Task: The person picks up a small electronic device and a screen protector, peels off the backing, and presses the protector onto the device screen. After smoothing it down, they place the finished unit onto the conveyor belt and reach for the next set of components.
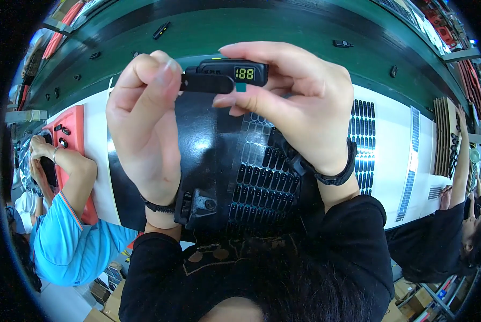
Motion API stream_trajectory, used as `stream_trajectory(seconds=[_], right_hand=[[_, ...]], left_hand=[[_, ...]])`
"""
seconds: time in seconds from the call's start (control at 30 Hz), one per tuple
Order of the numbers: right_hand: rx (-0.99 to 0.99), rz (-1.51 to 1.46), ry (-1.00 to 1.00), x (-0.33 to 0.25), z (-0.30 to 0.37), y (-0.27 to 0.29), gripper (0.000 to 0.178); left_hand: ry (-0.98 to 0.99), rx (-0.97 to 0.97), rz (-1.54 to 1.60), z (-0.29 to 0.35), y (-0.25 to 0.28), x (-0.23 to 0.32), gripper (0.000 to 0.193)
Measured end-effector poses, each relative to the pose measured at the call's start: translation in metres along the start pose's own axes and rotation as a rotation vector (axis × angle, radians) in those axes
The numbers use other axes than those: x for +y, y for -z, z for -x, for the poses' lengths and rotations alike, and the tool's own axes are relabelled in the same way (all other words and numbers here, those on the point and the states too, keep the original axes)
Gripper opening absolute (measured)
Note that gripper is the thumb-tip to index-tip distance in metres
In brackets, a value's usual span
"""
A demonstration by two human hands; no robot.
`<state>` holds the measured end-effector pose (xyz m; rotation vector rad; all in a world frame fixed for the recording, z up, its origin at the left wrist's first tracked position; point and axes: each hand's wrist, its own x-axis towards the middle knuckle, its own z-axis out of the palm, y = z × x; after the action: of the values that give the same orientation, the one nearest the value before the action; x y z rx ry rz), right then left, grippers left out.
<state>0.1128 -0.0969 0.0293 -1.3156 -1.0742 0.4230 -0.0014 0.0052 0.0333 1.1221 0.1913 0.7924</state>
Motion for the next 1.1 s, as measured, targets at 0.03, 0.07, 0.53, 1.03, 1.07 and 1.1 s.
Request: stream_trajectory(seconds=[0.03,0.07,0.53,1.03,1.07,1.1], right_hand=[[0.003,0.032,0.007,-0.004,0.0,0.0,0.034],[0.007,0.065,0.014,-0.006,0.001,0.0,0.035],[0.018,0.323,0.047,-0.015,0.007,-0.002,0.037],[0.001,0.346,0.095,-0.015,0.007,-0.001,0.037],[0.011,0.33,0.091,-0.015,0.008,-0.002,0.037],[0.021,0.314,0.088,-0.014,0.008,-0.002,0.037]], left_hand=[[0.001,0.0,-0.001,0.0,-0.001,0.0,0.01],[-0.015,-0.005,-0.032,0.0,-0.001,-0.002,0.01],[-0.049,-0.007,-0.06,0.001,0.001,-0.007,0.01],[-0.011,-0.052,-0.116,-0.002,0.001,-0.004,0.01],[0.001,-0.046,-0.094,-0.002,0.001,-0.004,0.01],[0.001,-0.045,-0.094,-0.001,0.001,-0.004,0.01]])
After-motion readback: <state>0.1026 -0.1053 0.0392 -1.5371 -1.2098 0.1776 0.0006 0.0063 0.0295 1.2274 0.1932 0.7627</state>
